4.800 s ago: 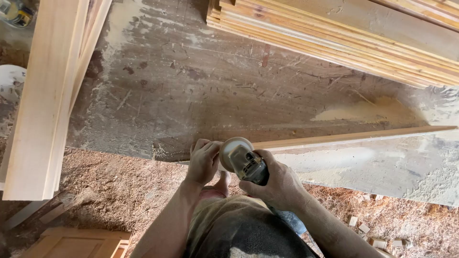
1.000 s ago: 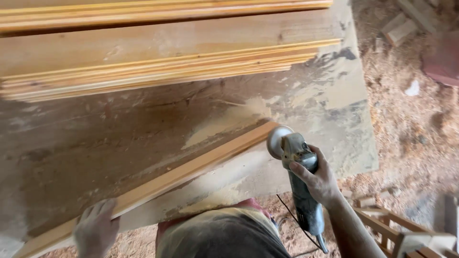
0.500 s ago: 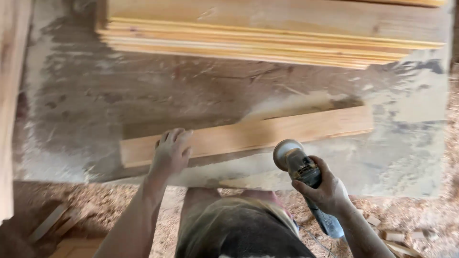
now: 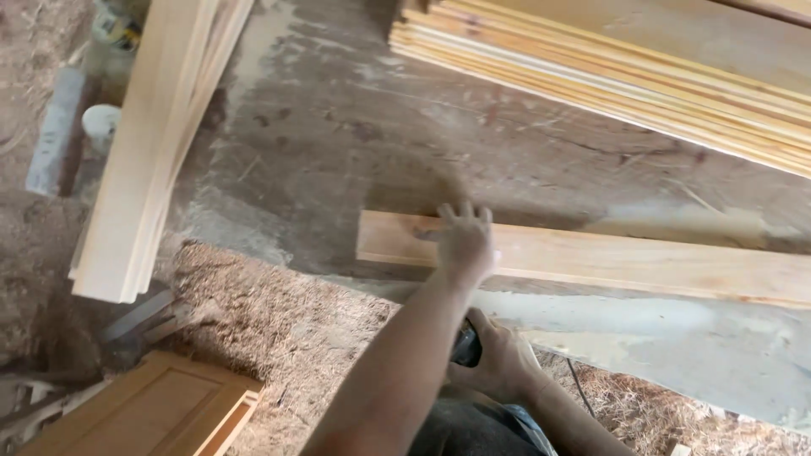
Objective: The person sands the edges and surfaces of wooden boards one at a time using a power sander, flipping and repositioning them by hand to reach all sides.
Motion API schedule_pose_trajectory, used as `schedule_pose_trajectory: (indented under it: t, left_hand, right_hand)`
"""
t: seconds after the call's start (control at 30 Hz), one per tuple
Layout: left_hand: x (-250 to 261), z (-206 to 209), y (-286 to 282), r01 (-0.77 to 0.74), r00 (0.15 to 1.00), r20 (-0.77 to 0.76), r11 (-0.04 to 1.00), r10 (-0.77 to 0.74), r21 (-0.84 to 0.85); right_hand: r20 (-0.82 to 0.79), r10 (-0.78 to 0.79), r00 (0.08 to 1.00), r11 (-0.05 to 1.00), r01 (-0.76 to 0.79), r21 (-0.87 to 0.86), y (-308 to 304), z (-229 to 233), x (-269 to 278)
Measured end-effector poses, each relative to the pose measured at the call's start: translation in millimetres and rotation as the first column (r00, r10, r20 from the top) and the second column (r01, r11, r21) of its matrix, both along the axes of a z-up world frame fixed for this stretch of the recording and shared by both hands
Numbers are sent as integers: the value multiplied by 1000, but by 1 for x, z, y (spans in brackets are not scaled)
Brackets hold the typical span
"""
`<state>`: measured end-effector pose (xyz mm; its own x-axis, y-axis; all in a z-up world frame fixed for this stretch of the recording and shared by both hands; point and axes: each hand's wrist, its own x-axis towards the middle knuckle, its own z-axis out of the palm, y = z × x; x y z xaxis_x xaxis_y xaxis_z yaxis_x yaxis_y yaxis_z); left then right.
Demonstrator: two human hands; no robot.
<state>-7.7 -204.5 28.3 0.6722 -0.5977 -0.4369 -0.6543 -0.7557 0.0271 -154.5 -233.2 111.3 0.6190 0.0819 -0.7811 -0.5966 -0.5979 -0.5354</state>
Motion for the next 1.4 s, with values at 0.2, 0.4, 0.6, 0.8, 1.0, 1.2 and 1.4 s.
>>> schedule_pose_trajectory:
  t: [0.2,0.4,0.6,0.8,1.0,1.2,1.4]
  left_hand:
    - [5,21,-7,-240,958,-159,971,240,20]
    - [-2,1,-9,-286,940,-209,957,271,-45]
    - [5,20,-3,-188,957,-228,982,181,-8]
    - [3,16,-4,-218,949,-238,975,205,-29]
    - [5,13,-5,-208,948,-249,978,197,-19]
    - [5,12,-6,-202,950,-245,979,195,-6]
    - [6,9,-8,-219,951,-225,976,211,-14]
  right_hand:
    - [26,79,997,997,-79,-7,46,-16,36]
    - [29,110,994,993,-109,-35,65,-30,49]
    - [43,146,988,988,-143,-63,72,-50,54]
    - [58,168,984,984,-163,-79,11,-166,-3]
    - [90,178,980,981,-170,-91,-8,-177,-37]
    - [121,186,975,980,-174,-99,-14,-183,-54]
    - [148,193,970,978,-179,-105,49,-100,19]
